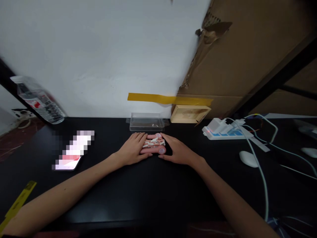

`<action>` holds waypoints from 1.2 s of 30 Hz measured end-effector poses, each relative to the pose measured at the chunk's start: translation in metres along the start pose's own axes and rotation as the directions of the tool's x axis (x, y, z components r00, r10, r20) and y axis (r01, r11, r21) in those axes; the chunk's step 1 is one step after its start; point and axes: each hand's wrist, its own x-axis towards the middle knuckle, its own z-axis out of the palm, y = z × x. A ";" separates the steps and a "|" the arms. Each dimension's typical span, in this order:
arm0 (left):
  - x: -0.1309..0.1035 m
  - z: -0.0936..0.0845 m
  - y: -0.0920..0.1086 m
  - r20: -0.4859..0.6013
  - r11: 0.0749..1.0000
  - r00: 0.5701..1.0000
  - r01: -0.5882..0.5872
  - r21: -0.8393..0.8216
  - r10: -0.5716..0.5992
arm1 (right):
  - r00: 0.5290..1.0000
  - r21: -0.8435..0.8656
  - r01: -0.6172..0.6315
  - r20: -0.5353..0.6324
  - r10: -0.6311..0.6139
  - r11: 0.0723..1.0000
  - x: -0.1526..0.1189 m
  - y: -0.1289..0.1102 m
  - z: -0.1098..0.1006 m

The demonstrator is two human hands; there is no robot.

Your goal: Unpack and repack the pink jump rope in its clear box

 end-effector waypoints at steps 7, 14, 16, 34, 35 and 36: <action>-0.002 0.003 -0.012 -0.003 0.998 0.998 -0.058 0.013 0.058 | 1.000 0.004 0.004 -0.006 -0.004 1.000 0.000 0.003 0.001; 0.001 0.003 -0.016 -0.001 0.997 0.998 -0.064 -0.038 0.064 | 0.999 -0.006 0.010 -0.042 -0.010 1.000 0.003 0.012 0.006; 0.002 0.002 -0.015 0.007 0.997 0.998 -0.056 -0.059 0.057 | 0.998 -0.002 -0.012 -0.066 0.012 1.000 0.006 0.017 0.010; 0.006 -0.002 -0.002 -0.182 0.777 0.883 0.263 -0.571 -0.433 | 0.923 0.366 0.108 -0.382 0.043 0.924 0.005 -0.027 0.012; 0.008 -0.007 0.005 -0.133 0.675 0.850 0.299 -0.674 -0.510 | 0.901 0.423 0.127 -0.427 0.074 0.897 0.008 -0.028 0.012; 0.011 -0.011 0.013 -0.047 0.535 0.818 0.330 -0.777 -0.573 | 0.885 0.501 0.154 -0.453 0.107 0.851 0.013 -0.029 0.013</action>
